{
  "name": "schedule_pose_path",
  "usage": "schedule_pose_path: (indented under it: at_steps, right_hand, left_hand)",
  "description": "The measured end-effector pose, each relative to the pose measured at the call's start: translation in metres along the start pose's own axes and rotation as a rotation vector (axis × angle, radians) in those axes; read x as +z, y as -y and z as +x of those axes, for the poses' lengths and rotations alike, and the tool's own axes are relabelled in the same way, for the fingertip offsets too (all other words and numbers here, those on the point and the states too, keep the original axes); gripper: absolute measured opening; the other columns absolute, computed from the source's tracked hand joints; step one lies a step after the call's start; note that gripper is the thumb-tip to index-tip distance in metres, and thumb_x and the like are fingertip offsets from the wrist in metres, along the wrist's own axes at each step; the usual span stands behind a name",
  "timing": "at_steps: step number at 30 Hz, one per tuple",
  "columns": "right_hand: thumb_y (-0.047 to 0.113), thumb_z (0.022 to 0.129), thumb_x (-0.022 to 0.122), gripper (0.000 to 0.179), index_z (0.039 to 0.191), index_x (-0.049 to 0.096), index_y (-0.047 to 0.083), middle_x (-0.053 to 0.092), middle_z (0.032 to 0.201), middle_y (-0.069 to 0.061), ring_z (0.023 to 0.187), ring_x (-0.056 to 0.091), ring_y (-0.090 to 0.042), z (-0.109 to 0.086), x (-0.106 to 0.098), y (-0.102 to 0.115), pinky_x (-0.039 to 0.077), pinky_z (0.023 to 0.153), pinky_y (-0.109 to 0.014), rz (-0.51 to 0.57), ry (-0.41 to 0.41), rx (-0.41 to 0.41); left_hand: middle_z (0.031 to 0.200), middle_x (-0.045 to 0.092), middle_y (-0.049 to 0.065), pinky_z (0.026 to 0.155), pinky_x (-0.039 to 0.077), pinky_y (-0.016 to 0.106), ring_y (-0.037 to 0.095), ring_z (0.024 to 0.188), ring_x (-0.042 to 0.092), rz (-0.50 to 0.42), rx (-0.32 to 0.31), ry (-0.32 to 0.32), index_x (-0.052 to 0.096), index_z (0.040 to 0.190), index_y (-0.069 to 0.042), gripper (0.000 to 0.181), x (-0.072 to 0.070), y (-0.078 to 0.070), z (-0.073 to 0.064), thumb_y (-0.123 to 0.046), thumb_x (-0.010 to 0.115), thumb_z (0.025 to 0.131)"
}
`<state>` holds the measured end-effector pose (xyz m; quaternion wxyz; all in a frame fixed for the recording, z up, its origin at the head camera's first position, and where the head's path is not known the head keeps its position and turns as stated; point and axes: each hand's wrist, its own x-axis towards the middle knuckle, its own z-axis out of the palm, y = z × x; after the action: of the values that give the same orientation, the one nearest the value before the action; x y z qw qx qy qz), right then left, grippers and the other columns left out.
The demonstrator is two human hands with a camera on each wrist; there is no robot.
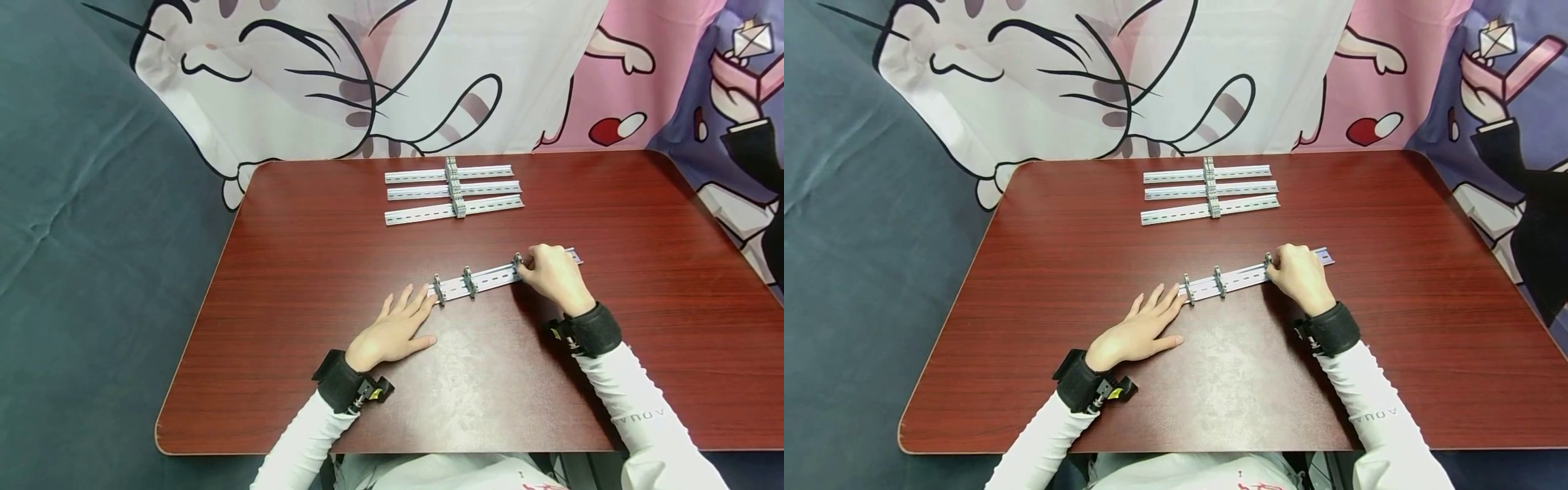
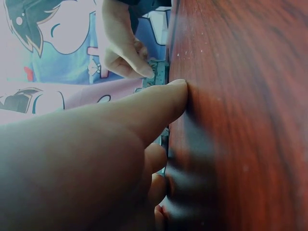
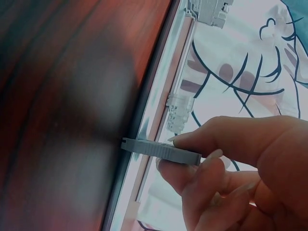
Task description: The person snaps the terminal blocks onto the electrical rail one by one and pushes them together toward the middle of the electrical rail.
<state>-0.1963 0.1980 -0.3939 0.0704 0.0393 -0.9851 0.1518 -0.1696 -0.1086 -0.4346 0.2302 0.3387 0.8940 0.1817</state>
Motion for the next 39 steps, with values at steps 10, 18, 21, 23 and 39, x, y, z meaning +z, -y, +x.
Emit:
schedule_pose_path:
  at_steps: [10,18,21,23,39]
  right_hand:
    - [0.008,0.076,0.065,0.022,0.057,0.054,0.009,0.056,0.052,-0.003,0.049,0.051,-0.021,-0.0008,0.0032,0.0021,0.035,0.045,-0.032,-0.008,-0.013,-0.002]
    - [0.010,0.077,0.066,0.021,0.059,0.057,0.008,0.059,0.054,-0.004,0.050,0.054,-0.022,0.0008,0.0027,0.0026,0.036,0.046,-0.034,-0.003,-0.017,-0.004]
    - [0.011,0.078,0.066,0.020,0.059,0.058,0.008,0.060,0.054,-0.004,0.050,0.055,-0.023,0.0009,0.0019,0.0031,0.036,0.045,-0.034,0.000,-0.009,0.005]
    - [0.012,0.078,0.066,0.020,0.060,0.058,0.008,0.060,0.055,-0.004,0.050,0.055,-0.023,0.0007,0.0015,0.0033,0.036,0.045,-0.034,0.000,-0.004,0.012]
    - [0.010,0.078,0.065,0.017,0.062,0.060,0.007,0.064,0.057,-0.006,0.051,0.057,-0.022,-0.0007,0.0032,0.0023,0.039,0.046,-0.034,0.014,0.000,0.012]
  left_hand:
    - [0.164,0.001,0.005,0.119,0.002,0.056,0.029,0.151,-0.004,0.008,0.005,-0.002,0.013,0.157,-0.014,0.074,0.0005,0.0004,0.0008,-0.046,0.047,0.099]
    - [0.164,0.003,0.007,0.120,0.003,0.055,0.030,0.152,-0.003,0.001,-0.006,-0.006,0.015,0.157,-0.013,0.074,-0.0022,-0.0010,0.0007,-0.045,0.049,0.099]
    - [0.164,0.003,0.006,0.120,0.003,0.055,0.031,0.152,-0.003,0.009,-0.004,-0.009,0.014,0.157,-0.013,0.074,-0.0022,-0.0008,0.0013,-0.045,0.048,0.099]
    - [0.164,0.003,0.006,0.120,0.003,0.055,0.031,0.152,-0.003,0.011,-0.004,-0.010,0.014,0.157,-0.014,0.074,-0.0018,-0.0006,0.0016,-0.045,0.048,0.099]
    - [0.164,0.000,0.004,0.120,0.001,0.054,0.027,0.152,-0.005,0.003,-0.014,0.002,0.012,0.157,-0.016,0.074,0.0010,0.0005,0.0025,-0.045,0.048,0.099]
